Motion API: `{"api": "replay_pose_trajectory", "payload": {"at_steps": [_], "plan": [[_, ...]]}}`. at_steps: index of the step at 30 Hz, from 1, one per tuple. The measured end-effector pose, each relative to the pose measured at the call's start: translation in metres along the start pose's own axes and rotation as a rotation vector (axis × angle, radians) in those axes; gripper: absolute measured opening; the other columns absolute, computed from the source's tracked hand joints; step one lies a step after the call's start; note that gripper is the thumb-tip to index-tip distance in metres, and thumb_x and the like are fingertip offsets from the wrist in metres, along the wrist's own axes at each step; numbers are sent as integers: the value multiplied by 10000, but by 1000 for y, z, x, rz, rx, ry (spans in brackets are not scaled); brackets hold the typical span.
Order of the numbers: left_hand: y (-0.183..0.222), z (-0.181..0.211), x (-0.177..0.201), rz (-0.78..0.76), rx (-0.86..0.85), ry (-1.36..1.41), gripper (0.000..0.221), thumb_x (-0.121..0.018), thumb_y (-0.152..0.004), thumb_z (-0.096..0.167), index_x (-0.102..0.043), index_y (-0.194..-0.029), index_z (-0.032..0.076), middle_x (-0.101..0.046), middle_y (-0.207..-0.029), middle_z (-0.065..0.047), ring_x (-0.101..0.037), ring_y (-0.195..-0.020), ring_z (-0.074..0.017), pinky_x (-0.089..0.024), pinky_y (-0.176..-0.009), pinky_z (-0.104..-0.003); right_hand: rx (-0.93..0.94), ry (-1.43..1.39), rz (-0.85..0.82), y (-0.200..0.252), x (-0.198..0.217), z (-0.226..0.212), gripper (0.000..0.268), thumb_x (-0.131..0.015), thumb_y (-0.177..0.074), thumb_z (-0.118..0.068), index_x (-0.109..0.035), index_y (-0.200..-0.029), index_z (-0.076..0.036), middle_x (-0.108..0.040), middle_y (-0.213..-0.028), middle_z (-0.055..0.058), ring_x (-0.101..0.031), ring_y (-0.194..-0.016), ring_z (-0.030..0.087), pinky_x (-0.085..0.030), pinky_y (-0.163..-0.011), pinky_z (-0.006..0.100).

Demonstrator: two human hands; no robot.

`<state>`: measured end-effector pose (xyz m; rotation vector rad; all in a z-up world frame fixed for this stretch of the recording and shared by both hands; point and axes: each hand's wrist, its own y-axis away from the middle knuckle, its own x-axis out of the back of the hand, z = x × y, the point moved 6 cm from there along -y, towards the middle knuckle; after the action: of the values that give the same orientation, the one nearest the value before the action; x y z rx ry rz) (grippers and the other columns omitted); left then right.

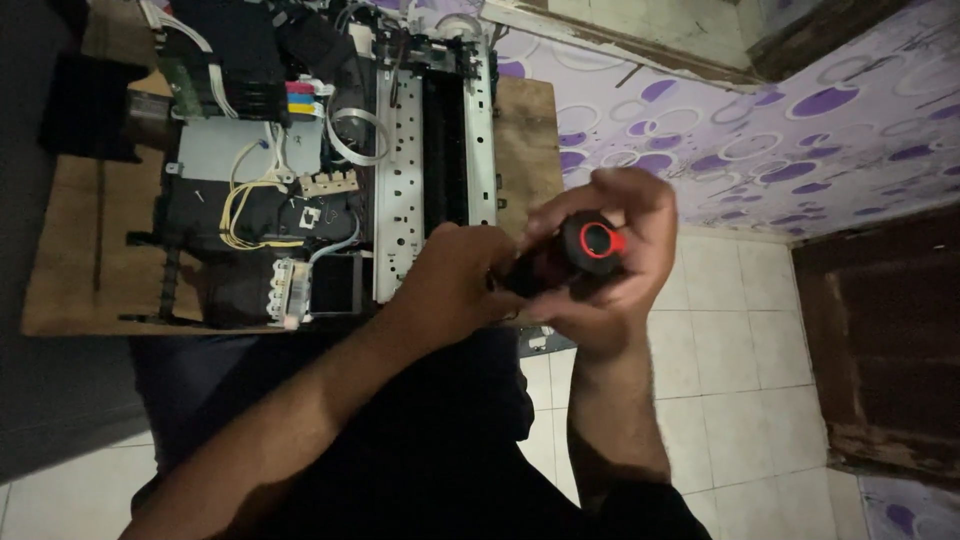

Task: A person is disassembling a printer by unscrewing its internal components and cleaning the parts with a brush.

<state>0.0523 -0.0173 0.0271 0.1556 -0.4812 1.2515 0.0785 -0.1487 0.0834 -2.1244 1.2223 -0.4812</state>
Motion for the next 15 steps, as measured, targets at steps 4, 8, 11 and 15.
{"api": "replay_pose_trajectory", "payload": {"at_steps": [4, 8, 11, 15], "plan": [[2, 2, 4, -17, -4, 10, 224, -832, -813, 144, -708, -957, 25, -708, -824, -136, -737, -758, -305, -592, -639, -411, -4, 126, -19, 3, 0, 2, 817, -933, -730, -107, -395, -1330, 25, -694, -845, 188, -721, -790, 271, -599, -844, 375], [5, 3, 5, -103, -8, -66, 129, -744, -879, 148, -754, -958, 48, -722, -862, -158, -727, -850, -360, -559, -743, -457, -5, 55, -10, -1, 0, 3, 772, -922, -733, -148, -440, -1306, 42, -689, -866, 224, -718, -796, 273, -598, -820, 373], [0, 6, 7, -53, -6, -87, 142, -784, -847, 162, -753, -946, 65, -717, -855, -141, -715, -843, -363, -546, -740, -459, -3, 8, -12, 0, 0, 1, 913, -976, -655, -173, -416, -1346, 32, -688, -903, 242, -725, -826, 271, -593, -857, 373], [0, 5, 1, 18, -22, 7, 283, -842, -808, 180, -706, -980, 2, -697, -869, -208, -684, -860, -430, -534, -736, -516, -41, 64, -28, 4, -7, 2, 851, -953, -707, -99, -424, -1363, 21, -698, -881, 228, -729, -804, 266, -600, -840, 369]]}}
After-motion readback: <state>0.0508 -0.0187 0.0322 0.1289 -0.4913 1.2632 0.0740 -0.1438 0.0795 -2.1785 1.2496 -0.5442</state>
